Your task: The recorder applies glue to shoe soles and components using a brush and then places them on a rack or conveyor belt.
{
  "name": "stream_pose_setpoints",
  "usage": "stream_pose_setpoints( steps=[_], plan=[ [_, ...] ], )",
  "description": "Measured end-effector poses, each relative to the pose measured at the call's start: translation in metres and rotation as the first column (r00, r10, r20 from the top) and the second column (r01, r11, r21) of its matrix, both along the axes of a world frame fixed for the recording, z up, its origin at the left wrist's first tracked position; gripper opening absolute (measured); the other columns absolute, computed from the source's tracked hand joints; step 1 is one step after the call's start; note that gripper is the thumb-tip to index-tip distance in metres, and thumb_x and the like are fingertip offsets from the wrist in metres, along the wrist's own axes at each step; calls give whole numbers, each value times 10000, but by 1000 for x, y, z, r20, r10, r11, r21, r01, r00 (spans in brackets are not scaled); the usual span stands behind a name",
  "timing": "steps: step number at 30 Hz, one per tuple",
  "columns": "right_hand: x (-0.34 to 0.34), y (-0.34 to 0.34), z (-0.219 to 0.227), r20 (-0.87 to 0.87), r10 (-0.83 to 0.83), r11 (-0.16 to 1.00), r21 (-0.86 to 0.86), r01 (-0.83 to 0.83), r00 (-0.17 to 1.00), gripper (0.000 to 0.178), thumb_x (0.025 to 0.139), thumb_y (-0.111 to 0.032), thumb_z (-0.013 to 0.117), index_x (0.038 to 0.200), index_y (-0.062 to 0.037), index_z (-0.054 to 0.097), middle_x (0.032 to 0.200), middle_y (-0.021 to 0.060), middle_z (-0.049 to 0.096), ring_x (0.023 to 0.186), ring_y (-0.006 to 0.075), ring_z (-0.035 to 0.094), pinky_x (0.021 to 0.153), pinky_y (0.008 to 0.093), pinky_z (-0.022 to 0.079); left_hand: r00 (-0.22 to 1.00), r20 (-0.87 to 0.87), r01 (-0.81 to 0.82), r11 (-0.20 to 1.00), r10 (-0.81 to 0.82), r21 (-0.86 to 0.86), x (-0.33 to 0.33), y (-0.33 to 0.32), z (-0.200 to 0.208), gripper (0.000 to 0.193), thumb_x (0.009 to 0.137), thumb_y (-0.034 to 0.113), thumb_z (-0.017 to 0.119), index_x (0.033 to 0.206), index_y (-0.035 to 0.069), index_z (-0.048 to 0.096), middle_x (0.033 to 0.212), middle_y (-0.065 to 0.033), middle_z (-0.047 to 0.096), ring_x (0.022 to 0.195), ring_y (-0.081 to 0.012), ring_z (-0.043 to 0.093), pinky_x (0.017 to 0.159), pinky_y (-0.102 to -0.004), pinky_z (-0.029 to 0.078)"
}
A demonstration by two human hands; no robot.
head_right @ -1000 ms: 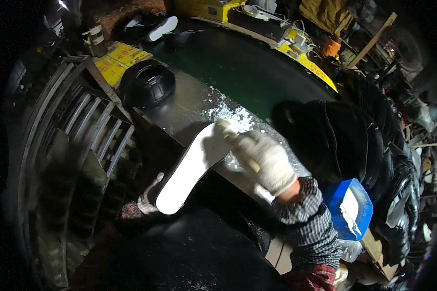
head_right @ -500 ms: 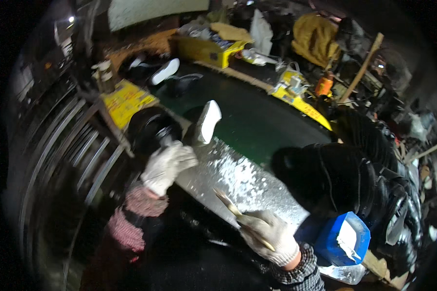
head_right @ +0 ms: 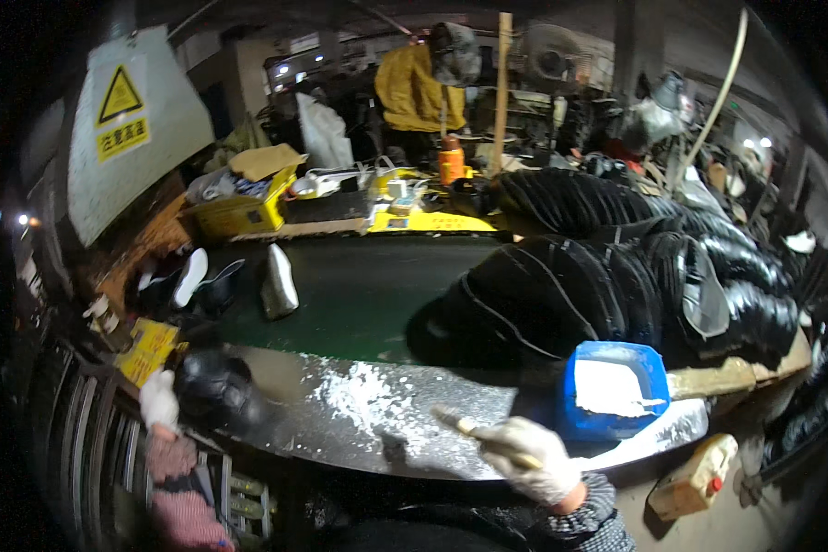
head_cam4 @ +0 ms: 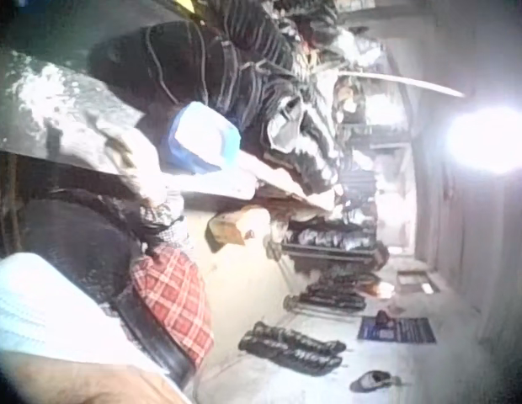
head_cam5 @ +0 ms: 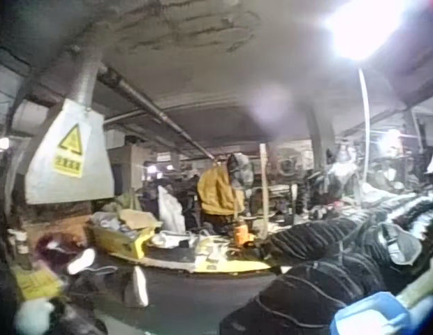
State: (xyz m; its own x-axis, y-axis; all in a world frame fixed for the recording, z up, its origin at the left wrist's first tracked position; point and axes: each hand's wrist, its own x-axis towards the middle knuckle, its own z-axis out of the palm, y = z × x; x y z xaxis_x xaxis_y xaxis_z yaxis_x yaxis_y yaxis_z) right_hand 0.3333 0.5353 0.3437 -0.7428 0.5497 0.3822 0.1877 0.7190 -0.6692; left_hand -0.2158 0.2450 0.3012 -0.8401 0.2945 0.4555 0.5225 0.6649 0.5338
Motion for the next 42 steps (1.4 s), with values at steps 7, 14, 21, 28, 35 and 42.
stream_pose_setpoints(
  steps=[7,14,21,28,35,42],
  plan=[
    [112,58,40,-367,-608,765,-30,644,704,183,901,-161,665,944,15,640,758,39,640,645,90,581,584,223,466,735,104,224,384,-670,896,110,39,12,425,968,258,536,1336,49,496,1217,-154,612,997,-264,647,872,-352,519],
    [142,66,23,-269,-678,700,46,712,684,138,864,-138,706,846,-8,661,682,21,628,632,89,569,575,242,451,-188,539,106,529,-821,842,196,85,-12,274,952,269,595,1157,91,559,908,-96,705,468,-171,605,359,-251,449],
    [148,8,20,-207,-661,688,217,693,721,68,839,-36,631,815,27,638,638,83,620,554,166,580,557,300,469,316,601,115,659,-734,744,293,128,0,72,935,97,590,953,37,623,751,42,602,538,-46,474,486,-232,381],
    [-34,21,4,-327,32,988,152,19,945,329,807,-98,733,1115,-24,645,905,103,664,783,210,664,719,285,544,128,713,178,723,-690,668,286,106,-39,177,918,87,607,755,40,656,641,49,553,534,-30,472,488,-205,351],
    [-78,45,-21,-329,-181,764,-641,-79,927,207,941,-134,600,1039,41,654,783,91,673,645,105,610,587,220,494,135,518,239,536,-844,810,261,88,-49,82,929,30,570,946,15,649,816,26,609,683,-50,502,596,-202,390],
    [-106,36,1,-380,-227,882,-471,24,897,185,931,-129,612,1020,23,667,807,98,687,709,136,659,634,239,529,205,652,264,683,-730,681,261,100,-63,267,922,133,638,666,73,591,617,65,521,539,-34,452,466,-241,324]
  ],
)
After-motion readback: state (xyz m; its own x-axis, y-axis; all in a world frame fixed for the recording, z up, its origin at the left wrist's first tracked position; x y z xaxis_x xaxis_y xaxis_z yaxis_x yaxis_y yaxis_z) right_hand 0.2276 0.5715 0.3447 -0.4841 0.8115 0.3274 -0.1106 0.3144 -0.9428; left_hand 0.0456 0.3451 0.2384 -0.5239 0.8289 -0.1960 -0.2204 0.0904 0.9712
